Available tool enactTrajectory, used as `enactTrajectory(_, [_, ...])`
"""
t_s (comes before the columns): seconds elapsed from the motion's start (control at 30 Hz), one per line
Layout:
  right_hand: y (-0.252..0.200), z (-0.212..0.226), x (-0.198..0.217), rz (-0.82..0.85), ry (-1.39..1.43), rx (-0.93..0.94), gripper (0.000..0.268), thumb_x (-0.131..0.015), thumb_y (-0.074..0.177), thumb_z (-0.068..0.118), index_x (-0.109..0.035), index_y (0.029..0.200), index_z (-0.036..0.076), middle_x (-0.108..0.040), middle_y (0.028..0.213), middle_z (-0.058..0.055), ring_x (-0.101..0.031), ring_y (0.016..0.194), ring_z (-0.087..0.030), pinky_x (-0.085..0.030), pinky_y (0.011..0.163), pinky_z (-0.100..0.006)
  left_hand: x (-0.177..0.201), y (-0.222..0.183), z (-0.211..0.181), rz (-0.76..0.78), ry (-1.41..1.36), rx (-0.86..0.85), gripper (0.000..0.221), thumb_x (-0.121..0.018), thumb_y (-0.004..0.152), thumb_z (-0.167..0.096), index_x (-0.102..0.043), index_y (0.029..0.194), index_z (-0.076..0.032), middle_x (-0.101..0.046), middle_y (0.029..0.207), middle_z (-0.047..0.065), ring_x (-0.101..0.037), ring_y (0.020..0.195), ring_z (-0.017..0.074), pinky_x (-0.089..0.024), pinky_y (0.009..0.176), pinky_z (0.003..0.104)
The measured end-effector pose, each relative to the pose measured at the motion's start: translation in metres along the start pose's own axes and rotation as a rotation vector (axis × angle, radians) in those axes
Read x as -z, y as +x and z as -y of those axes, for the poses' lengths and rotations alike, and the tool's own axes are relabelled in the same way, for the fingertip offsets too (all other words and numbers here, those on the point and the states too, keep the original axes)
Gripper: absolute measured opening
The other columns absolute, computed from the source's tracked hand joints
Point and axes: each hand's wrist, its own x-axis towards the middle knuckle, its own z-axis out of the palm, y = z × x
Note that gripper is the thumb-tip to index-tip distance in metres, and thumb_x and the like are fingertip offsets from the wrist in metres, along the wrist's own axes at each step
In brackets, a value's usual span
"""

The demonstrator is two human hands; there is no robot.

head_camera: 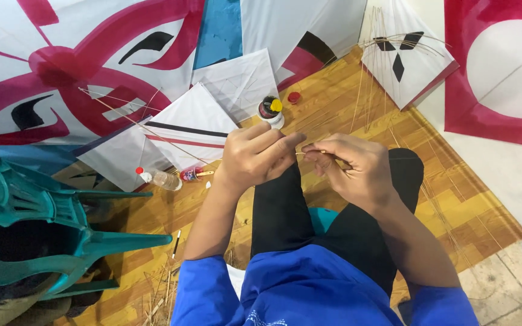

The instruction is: The person is tying strings to bamboo sticks to assemble the frame of a kite.

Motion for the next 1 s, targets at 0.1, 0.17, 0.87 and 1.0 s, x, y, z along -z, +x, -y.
enactTrajectory(0.1, [-0.001, 0.0, 0.001, 0.004, -0.011, 0.009, 0.009, -0.069, 0.098, -0.002, -0.076, 0.094, 0.0, -0.068, 0.063, -0.008, -0.073, 0.057, -0.021, -0.056, 0.055, -0.028, 0.003, 0.002, 0.003, 0.007, -0.007, -0.015, 0.016, -0.061, 0.093, -0.006, -0.076, 0.089, -0.007, -0.049, 0.062, 0.005, -0.046, 0.051, 0.0169, -0.047, 0.046, 0.024])
enactTrajectory(0.17, [-0.001, 0.0, 0.001, 0.008, -0.016, 0.012, 0.009, -0.069, 0.098, -0.001, -0.077, 0.095, 0.001, -0.068, 0.063, -0.007, -0.073, 0.058, -0.021, -0.056, 0.055, -0.028, 0.004, 0.005, 0.003, 0.007, -0.005, -0.021, 0.016, -0.061, 0.093, -0.006, -0.077, 0.089, -0.007, -0.049, 0.062, 0.005, -0.046, 0.051, 0.0168, -0.047, 0.046, 0.024])
enactTrajectory(0.87, [-0.01, -0.007, 0.002, 0.011, -0.034, -0.045, 0.012, -0.068, 0.1, 0.001, -0.078, 0.094, 0.003, -0.068, 0.057, -0.007, -0.071, 0.054, -0.027, -0.045, 0.04, -0.024, -0.002, 0.002, 0.02, -0.01, 0.073, -0.006, 0.014, -0.062, 0.091, -0.008, -0.076, 0.091, -0.012, -0.052, 0.066, 0.001, -0.052, 0.061, 0.0165, -0.053, 0.052, 0.023])
enactTrajectory(1.0, [-0.01, -0.008, 0.001, -0.008, -0.03, -0.052, 0.012, -0.068, 0.1, 0.002, -0.078, 0.093, 0.003, -0.067, 0.057, -0.007, -0.07, 0.053, -0.025, -0.043, 0.039, -0.023, -0.003, 0.002, 0.023, 0.007, 0.076, -0.003, 0.015, -0.061, 0.093, -0.008, -0.076, 0.093, -0.012, -0.053, 0.068, 0.002, -0.054, 0.064, 0.0182, -0.053, 0.053, 0.025])
